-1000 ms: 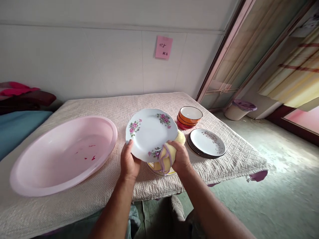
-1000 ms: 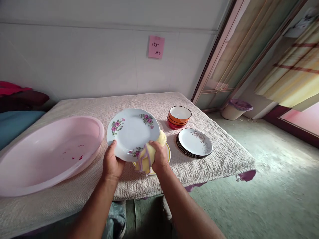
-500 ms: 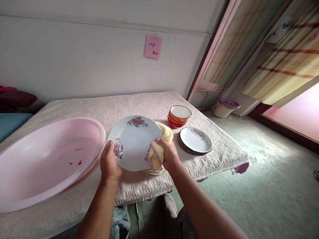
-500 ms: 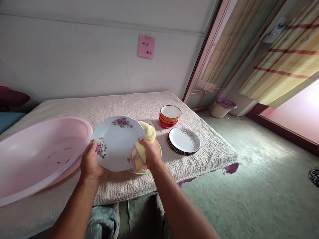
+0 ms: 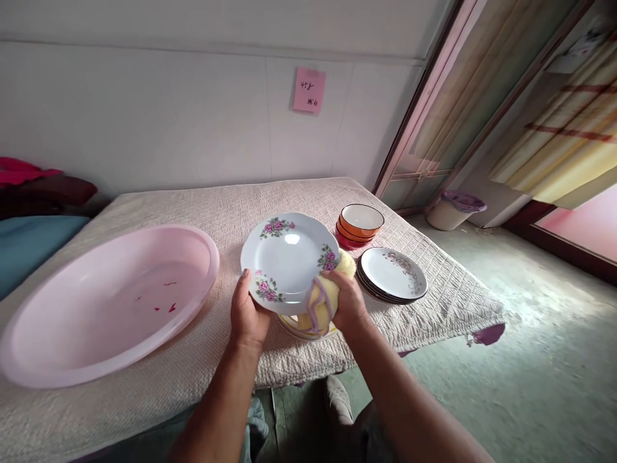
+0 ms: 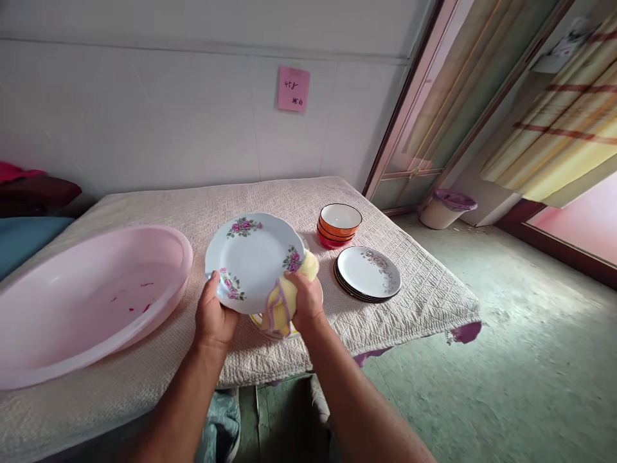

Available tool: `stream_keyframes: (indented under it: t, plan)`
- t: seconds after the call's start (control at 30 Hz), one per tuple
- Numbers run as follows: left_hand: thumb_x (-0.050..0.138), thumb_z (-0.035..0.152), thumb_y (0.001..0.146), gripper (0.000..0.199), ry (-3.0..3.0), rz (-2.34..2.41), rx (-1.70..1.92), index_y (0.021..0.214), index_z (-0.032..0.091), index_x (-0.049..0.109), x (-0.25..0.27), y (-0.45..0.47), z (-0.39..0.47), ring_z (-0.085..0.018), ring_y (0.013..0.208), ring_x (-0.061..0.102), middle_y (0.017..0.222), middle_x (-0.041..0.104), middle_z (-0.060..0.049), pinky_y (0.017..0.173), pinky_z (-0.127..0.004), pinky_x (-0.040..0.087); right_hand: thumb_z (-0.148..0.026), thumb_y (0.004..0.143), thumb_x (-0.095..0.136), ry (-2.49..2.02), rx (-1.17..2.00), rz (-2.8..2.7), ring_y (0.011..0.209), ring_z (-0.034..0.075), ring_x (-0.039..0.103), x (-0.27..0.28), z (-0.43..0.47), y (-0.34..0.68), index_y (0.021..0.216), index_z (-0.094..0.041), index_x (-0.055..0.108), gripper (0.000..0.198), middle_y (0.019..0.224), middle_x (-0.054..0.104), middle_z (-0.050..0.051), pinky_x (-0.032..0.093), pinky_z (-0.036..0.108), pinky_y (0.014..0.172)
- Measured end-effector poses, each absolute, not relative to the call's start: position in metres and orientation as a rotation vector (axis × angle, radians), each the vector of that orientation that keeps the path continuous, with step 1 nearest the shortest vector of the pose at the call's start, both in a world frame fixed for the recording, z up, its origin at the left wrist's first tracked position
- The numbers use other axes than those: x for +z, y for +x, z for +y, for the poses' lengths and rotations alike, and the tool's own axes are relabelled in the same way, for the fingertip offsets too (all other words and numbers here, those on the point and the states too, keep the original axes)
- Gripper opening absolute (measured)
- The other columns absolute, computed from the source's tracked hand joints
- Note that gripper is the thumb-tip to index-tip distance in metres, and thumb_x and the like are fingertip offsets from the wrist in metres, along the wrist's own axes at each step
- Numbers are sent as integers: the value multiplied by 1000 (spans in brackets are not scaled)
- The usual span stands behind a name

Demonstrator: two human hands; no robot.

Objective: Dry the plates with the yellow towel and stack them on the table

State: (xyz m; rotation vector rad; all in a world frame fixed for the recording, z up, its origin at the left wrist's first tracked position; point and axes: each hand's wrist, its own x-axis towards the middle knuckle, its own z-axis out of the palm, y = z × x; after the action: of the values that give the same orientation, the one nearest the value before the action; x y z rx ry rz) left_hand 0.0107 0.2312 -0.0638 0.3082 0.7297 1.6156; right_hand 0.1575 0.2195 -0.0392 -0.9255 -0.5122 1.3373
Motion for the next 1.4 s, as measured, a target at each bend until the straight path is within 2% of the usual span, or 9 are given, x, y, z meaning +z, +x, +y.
stream_keyframes:
  t: [0.17, 0.3, 0.53, 0.7, 0.87, 1.0, 1.1, 1.2, 1.4]
  plan:
    - [61, 46, 82, 43, 475, 711, 1581, 111, 16, 69, -60, -13, 236, -26, 104, 66, 106, 73, -11, 92, -38, 51, -22, 55, 71, -996, 1366, -513, 56, 20, 63, -43, 224, 177, 89, -17, 65, 35, 68, 70, 1, 54, 35, 58]
    - [71, 41, 75, 46, 526, 931, 1593, 112, 13, 68, -61, -18, 234, -26, 95, 69, 98, 74, -10, 91, -40, 51, -23, 60, 72, -977, 1409, -552, 56, 19, 62, -49, 224, 172, 93, -18, 66, 34, 70, 70, 1, 54, 33, 57]
    - [56, 47, 87, 48, 342, 785, 1733, 125, 18, 62, -71, -5, 237, -26, 110, 63, 123, 67, -11, 97, -39, 48, -34, 71, 71, -801, 1435, -516, 72, 22, 69, -75, 219, 138, 116, -22, 59, 48, 94, 73, 3, 56, 34, 66]
    - [49, 55, 87, 54, 244, 807, 1658, 125, 19, 62, -76, 2, 235, -28, 115, 60, 125, 65, -12, 98, -40, 48, -31, 65, 70, -754, 1425, -389, 71, 20, 68, -69, 208, 102, 106, -21, 60, 43, 85, 72, 2, 55, 30, 61]
    - [58, 42, 84, 40, 359, 887, 1701, 116, 20, 67, -73, -6, 238, -26, 112, 62, 122, 68, -9, 96, -39, 49, -24, 51, 68, -882, 1407, -337, 48, 16, 56, -42, 210, 117, 86, -19, 62, 36, 59, 63, -4, 50, 29, 51]
    - [63, 36, 80, 28, 468, 931, 1758, 100, 17, 71, -56, -17, 237, -21, 98, 66, 102, 73, -7, 91, -33, 52, -23, 49, 67, -950, 1429, -470, 46, 15, 53, -30, 212, 145, 76, -17, 63, 28, 57, 62, -2, 48, 29, 49]
    - [67, 30, 77, 19, 532, 1083, 1739, 90, 17, 71, -46, -16, 229, -16, 82, 68, 85, 73, -3, 78, -27, 55, -22, 52, 68, -974, 1443, -566, 48, 16, 57, -29, 212, 159, 76, -17, 65, 25, 60, 65, 0, 49, 30, 50]
    - [64, 27, 79, 14, 557, 1173, 1764, 87, 17, 69, -45, -6, 223, -13, 72, 66, 81, 72, 0, 66, -22, 54, -24, 57, 68, -984, 1433, -559, 49, 17, 59, -35, 215, 164, 80, -18, 66, 23, 62, 67, 1, 51, 32, 51]
    - [60, 31, 82, 22, 363, 1173, 1842, 99, 19, 66, -64, 4, 228, -14, 77, 67, 89, 70, -1, 70, -27, 55, -31, 64, 70, -867, 1457, -464, 55, 17, 62, -52, 215, 146, 96, -18, 62, 36, 70, 69, 1, 54, 31, 56]
